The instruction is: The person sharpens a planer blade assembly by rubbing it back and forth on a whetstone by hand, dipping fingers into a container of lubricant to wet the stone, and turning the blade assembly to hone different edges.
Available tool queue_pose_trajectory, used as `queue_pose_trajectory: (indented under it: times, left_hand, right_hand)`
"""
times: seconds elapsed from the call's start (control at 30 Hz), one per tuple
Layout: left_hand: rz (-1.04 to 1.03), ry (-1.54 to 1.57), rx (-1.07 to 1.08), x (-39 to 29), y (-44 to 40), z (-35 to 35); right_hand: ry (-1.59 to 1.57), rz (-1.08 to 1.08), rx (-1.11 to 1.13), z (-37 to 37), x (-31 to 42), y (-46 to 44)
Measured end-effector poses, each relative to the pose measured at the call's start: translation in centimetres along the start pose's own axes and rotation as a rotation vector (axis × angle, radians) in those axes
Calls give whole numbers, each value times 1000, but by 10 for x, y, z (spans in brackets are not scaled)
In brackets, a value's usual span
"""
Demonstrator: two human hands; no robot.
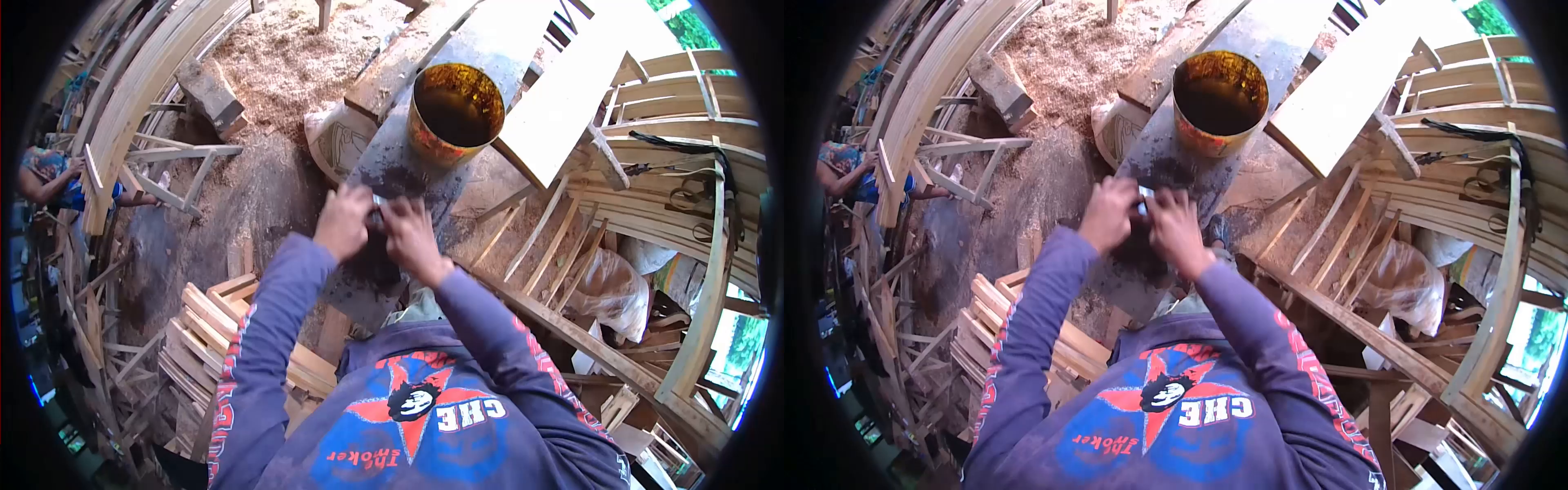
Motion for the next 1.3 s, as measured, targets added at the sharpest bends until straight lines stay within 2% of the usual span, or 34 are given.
queue_pose_trajectory:
  times: [0.03, 0.07, 0.1, 0.17, 0.27, 0.3, 0.37, 0.4, 0.43, 0.5, 0.53, 0.57, 0.63, 0.7, 0.73, 0.77, 0.83, 0.87, 0.9, 0.97, 1.03, 1.1, 1.17, 1.2, 1.23, 1.3]
  left_hand:
    - [-3, -69, 93, -7, 12, -11]
    - [-10, 53, 98, -25, 40, -17]
    - [13, 114, -3, -39, 57, -14]
    - [65, -44, 3, -16, 38, -30]
    - [59, 15, -32, 22, -25, -1]
    - [59, 9, -36, 16, -14, 2]
    - [-1, -121, 133, -13, 23, -20]
    - [13, 13, 101, -26, 51, -28]
    - [56, 112, 42, -30, 66, -34]
    - [33, -188, -114, -19, 30, -19]
    - [145, -44, 76, -2, 1, -10]
    - [86, -24, -62, 14, -18, -1]
    - [66, -46, -32, 10, -20, 6]
    - [27, -137, 144, -21, 24, -16]
    - [44, -64, 128, -27, 53, -34]
    - [68, 92, -16, -32, 69, -35]
    - [111, -153, -27, -17, 33, -24]
    - [144, -58, -4, -2, 6, -9]
    - [72, -43, -93, 10, -12, 2]
    - [10, -29, -24, 10, -15, 1]
    - [44, -47, 128, -13, 28, -25]
    - [34, 156, -6, -26, 63, -37]
    - [104, -50, -47, -10, 24, -14]
    - [109, 33, -55, 14, -2, -8]
    - [46, 100, -125, 21, -18, 7]
    - [41, -46, -101, 10, -11, 5]
  right_hand:
    - [23, 6, 28, -1, 3, 17]
    - [-28, 19, -5, -10, 3, 51]
    - [-62, 4, -27, -1, 17, 64]
    - [29, 59, -42, -3, 4, 37]
    - [-7, -2, 1, -7, -16, -30]
    - [-9, 3, -3, -5, -10, -18]
    - [11, 41, 20, -6, 0, 29]
    - [-37, 44, -24, -9, 5, 61]
    - [-49, 41, 24, -12, 8, 73]
    - [86, 91, -69, -5, -1, 31]
    - [-1, 32, -22, 1, -5, 0]
    - [24, 31, -59, -2, -12, -24]
    - [-6, 8, -29, -4, -15, -21]
    - [15, 39, 21, -8, -3, 33]
    - [-36, 41, -14, -13, 2, 66]
    - [-89, 58, 7, -17, 4, 76]
    - [44, 65, 0, -11, -3, 34]
    - [16, 43, 8, -5, -4, 3]
    - [2, 29, -15, -4, -9, -21]
    - [-18, 31, -16, -8, -13, -15]
    - [14, 64, 30, -9, 0, 37]
    - [-70, 26, 57, -23, -1, 73]
    - [98, 101, -37, -7, 2, 24]
    - [69, 32, 8, -6, -4, -7]
    - [-14, 41, -41, -7, -11, -28]
    - [31, 66, -20, -6, -10, -18]
Point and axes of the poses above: each hand's wrist, its own y-axis away from the middle knuckle, its own z-axis out of the back of the hand, x = y × z, the point moved 10 cm from there along -y, towards the middle knuckle, and after that the axes turned 7 degrees about z, right-handed, at the moved point
